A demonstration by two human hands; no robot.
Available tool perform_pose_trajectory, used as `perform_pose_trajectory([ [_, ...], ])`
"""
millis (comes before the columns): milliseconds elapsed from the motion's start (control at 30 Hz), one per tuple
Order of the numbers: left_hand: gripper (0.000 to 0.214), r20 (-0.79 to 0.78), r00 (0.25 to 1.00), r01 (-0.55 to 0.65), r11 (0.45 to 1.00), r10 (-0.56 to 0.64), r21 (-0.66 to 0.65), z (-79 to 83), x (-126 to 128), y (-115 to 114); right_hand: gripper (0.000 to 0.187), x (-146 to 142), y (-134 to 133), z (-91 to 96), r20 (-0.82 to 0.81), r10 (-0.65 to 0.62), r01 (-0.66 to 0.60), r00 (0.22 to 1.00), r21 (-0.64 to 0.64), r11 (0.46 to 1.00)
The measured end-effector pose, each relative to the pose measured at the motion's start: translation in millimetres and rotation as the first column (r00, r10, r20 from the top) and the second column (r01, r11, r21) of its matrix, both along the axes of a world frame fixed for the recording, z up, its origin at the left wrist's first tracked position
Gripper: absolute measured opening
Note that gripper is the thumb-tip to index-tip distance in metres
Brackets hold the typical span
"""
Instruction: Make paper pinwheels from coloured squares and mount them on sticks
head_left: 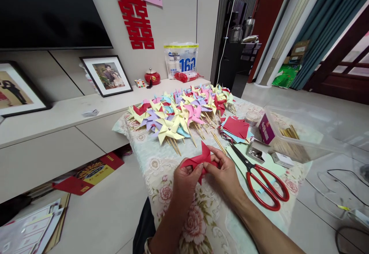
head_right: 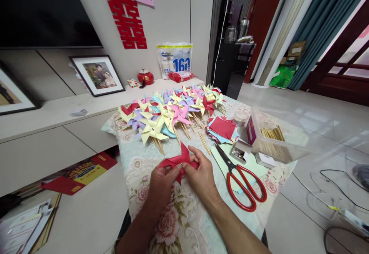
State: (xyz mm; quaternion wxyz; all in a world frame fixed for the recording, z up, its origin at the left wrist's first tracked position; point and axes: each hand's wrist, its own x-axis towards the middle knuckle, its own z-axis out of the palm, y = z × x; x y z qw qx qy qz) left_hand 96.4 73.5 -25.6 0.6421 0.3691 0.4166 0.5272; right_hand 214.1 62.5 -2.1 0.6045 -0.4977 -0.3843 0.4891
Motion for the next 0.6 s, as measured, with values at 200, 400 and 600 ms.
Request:
perform_pose_trajectory([
  [200, 0.023, 0.038, 0.999, -0.036, 0.999, 0.036, -0.010, 4.8, 0.5, 1.1, 0.049, 0.6, -5.5, 1.6, 0.245, -0.009, -0.009, 0.970, 0.073, 0.997],
  [400, 0.021, 0.071, 0.991, -0.110, 0.994, 0.111, -0.018, 2.5, 1.1, 2.4, 0.029, 48.8, -15.4, 32.2, 0.628, -0.133, -0.027, 0.767, 0.238, 0.971],
  [600, 0.020, 0.059, 0.990, -0.129, 0.991, 0.130, -0.035, 5.6, 2.0, 2.6, 0.014, 186.4, 15.1, 108.0, 0.943, -0.252, 0.352, 0.216, 0.166, 0.921],
])
